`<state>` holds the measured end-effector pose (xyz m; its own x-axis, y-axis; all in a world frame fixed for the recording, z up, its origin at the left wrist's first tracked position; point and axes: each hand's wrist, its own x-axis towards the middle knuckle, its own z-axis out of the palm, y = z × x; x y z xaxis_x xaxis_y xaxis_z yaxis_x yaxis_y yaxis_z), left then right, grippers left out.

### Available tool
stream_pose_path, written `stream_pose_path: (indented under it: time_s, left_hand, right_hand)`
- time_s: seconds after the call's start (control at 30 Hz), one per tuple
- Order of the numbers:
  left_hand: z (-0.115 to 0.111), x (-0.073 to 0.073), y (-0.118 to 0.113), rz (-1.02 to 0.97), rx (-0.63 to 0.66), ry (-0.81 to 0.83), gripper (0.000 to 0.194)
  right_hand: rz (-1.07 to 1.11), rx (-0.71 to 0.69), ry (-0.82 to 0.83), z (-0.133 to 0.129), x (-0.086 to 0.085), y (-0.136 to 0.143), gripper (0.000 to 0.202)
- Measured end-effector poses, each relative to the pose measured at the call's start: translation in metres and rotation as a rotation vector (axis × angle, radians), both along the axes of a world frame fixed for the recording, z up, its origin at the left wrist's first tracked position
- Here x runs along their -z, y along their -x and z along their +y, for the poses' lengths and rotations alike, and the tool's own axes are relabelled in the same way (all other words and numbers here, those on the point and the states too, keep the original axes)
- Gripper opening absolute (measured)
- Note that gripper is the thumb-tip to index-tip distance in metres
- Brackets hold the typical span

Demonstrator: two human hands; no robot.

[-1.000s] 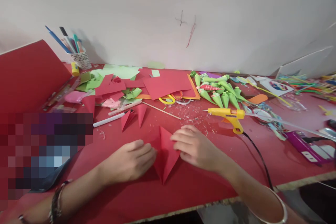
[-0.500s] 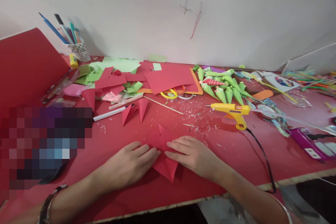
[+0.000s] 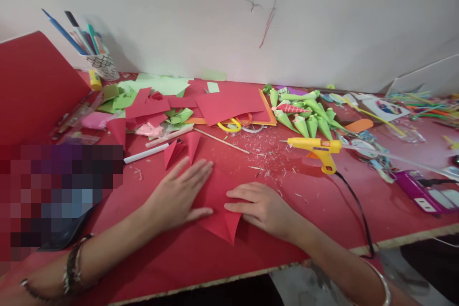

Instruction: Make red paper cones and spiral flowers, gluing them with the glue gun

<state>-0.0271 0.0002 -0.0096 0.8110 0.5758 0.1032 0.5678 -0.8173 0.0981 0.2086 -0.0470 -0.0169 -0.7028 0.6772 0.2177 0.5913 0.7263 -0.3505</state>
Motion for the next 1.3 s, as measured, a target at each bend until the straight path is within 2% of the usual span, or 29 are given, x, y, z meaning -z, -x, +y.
stream_pose_path:
  time_s: [0.07,0.1,0.17,0.27,0.33,0.43,0.5,0.63,0.77,1.03,1.3]
  left_hand:
    - [0.0,0.003,0.0,-0.018,-0.157,-0.12,0.068]
    - [-0.002,0.002,0.0,-0.028,-0.171,-0.141,0.066]
    - [-0.006,-0.004,-0.001,-0.033,-0.066,-0.078,0.063]
    - [-0.015,-0.013,-0.002,-0.028,0.13,0.129,0.064]
    - [-0.019,-0.013,-0.002,-0.021,0.151,0.201,0.057]
    - [-0.023,-0.007,-0.002,-0.041,0.084,0.208,0.032]
    - [-0.023,-0.002,0.0,-0.083,0.035,0.216,0.023]
    - [-0.021,-0.001,0.001,-0.097,-0.113,0.222,0.026]
    - [-0.022,-0.002,-0.001,-0.01,-0.275,0.121,0.027]
    - [-0.018,0.003,0.0,0.075,-0.299,-0.008,0.038]
    - [-0.017,0.0,-0.003,0.13,-0.338,0.014,0.034]
  right_hand:
    - [0.001,0.008,0.011,0.0,0.0,0.0,0.026]
    - [0.002,0.011,0.014,-0.001,0.001,-0.001,0.026]
    - [0.006,0.009,0.022,-0.001,0.002,-0.001,0.026]
    - [0.026,0.022,0.058,0.0,0.0,-0.001,0.024]
    - [0.044,0.039,0.11,0.001,-0.003,0.0,0.023]
    - [0.076,0.048,0.198,0.006,-0.011,0.003,0.02]
    - [0.084,0.074,0.234,0.009,-0.014,0.005,0.021]
    - [0.051,0.2,0.237,0.015,-0.014,0.01,0.024]
    - [-0.011,0.32,0.172,0.018,-0.008,0.015,0.027]
    - [-0.125,0.425,0.111,0.021,-0.004,0.023,0.023]
    - [-0.203,0.464,0.058,0.024,0.0,0.028,0.023]
